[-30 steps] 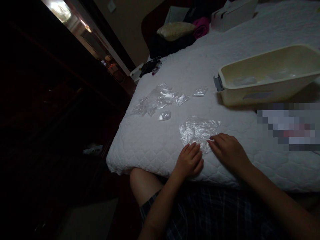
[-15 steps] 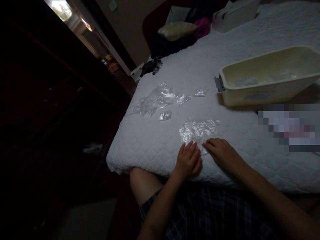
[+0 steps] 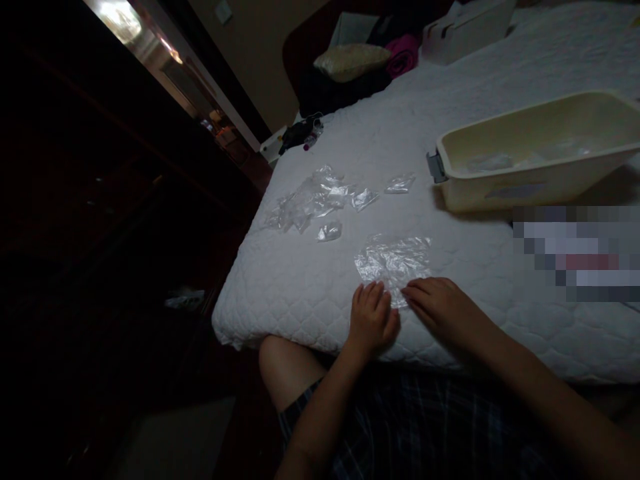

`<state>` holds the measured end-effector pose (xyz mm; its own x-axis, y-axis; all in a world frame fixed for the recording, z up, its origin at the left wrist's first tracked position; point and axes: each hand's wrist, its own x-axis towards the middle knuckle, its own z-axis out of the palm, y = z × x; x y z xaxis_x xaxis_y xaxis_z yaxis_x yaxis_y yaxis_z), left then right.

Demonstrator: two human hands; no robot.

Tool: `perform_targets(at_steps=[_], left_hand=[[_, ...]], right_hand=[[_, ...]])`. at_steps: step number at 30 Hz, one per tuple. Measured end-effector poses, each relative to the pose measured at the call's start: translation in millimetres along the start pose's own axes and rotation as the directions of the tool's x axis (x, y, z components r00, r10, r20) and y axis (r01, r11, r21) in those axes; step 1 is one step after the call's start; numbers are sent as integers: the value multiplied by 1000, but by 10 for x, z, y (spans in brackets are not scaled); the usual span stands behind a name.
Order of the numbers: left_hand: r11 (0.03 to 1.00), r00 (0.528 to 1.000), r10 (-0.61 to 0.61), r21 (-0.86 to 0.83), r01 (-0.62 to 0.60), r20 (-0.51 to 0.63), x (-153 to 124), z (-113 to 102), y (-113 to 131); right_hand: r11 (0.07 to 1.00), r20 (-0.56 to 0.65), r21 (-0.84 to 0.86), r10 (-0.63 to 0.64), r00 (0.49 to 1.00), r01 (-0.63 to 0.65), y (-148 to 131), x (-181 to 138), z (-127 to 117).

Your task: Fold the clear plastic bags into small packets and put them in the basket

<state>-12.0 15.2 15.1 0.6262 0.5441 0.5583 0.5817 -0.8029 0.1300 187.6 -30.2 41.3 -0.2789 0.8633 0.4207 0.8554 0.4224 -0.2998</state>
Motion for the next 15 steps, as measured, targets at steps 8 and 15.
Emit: perform_targets(at_steps=[8,15], left_hand=[[999,999,44,-24,-44,-22,-19,-2,-22],[996,998,52,-75,-54,-29,-58,29,-48]], right_hand=[[1000,-37,4,-3,999,3,121,-98,95],[992,-85,117,64,994,-54,152,-28,-16]])
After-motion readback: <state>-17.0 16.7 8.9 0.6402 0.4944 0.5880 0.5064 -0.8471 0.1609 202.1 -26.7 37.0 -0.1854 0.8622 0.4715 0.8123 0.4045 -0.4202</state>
